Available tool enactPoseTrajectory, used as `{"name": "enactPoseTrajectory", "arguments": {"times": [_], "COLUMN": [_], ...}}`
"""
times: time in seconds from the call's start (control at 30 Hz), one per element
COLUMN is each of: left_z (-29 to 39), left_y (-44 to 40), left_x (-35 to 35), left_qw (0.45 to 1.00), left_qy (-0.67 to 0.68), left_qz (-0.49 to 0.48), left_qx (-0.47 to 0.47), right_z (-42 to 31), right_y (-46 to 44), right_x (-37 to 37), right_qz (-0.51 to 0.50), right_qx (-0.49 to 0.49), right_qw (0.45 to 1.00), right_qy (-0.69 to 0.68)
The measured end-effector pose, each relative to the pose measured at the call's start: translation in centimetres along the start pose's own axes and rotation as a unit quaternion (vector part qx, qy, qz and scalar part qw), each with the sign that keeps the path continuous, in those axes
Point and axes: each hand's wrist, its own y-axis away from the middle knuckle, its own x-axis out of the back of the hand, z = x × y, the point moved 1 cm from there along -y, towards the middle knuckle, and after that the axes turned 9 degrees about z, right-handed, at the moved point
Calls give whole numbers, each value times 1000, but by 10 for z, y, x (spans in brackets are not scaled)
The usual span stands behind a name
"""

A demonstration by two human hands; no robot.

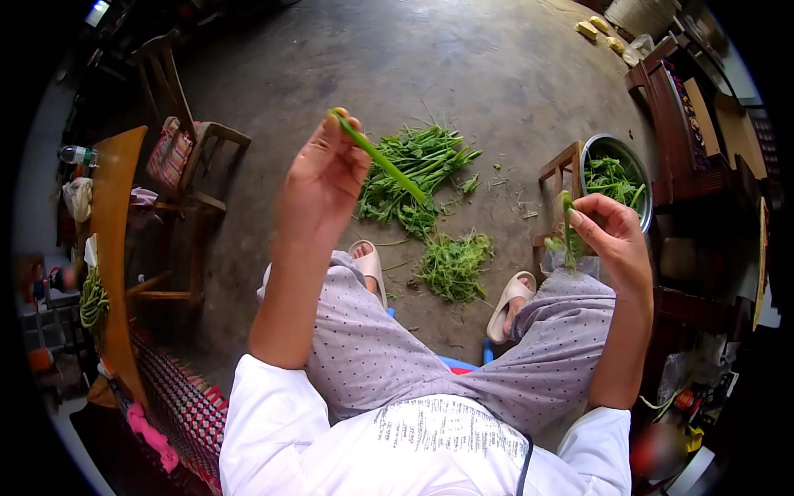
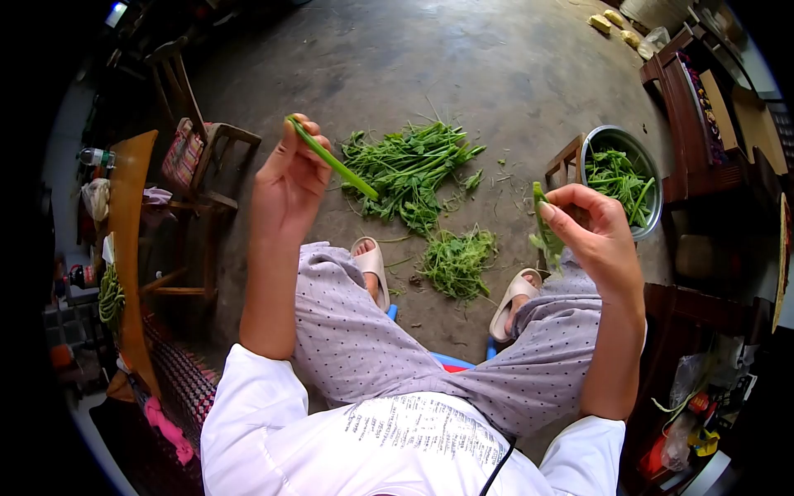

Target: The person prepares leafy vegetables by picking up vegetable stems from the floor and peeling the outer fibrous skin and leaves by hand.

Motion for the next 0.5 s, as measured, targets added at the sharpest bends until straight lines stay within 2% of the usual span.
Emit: {"name": "enactPoseTrajectory", "arguments": {"times": [0.07,0.13,0.17,0.23,0.27,0.4,0.5], "left_z": [-12,-30,-37,-51,-57,-71,-78], "left_y": [6,14,18,28,31,42,42], "left_x": [-7,-15,-20,-31,-33,-41,-41], "left_qw": [1000,991,990,977,970,944,936], "left_qy": [-4,-17,-15,-69,-87,-109,-54], "left_qz": [-13,-64,-67,-91,-118,-112,-105], "left_qx": [28,114,122,183,194,291,331], "right_z": [2,-2,-3,-5,-7,-13,-7], "right_y": [0,3,5,6,6,6,2], "right_x": [-10,-21,-27,-39,-43,-58,-63], "right_qz": [20,19,19,26,31,33,27], "right_qx": [26,39,45,111,115,121,144], "right_qw": [999,998,998,992,992,991,989], "right_qy": [-33,-43,-45,-50,-51,-55,-31]}}
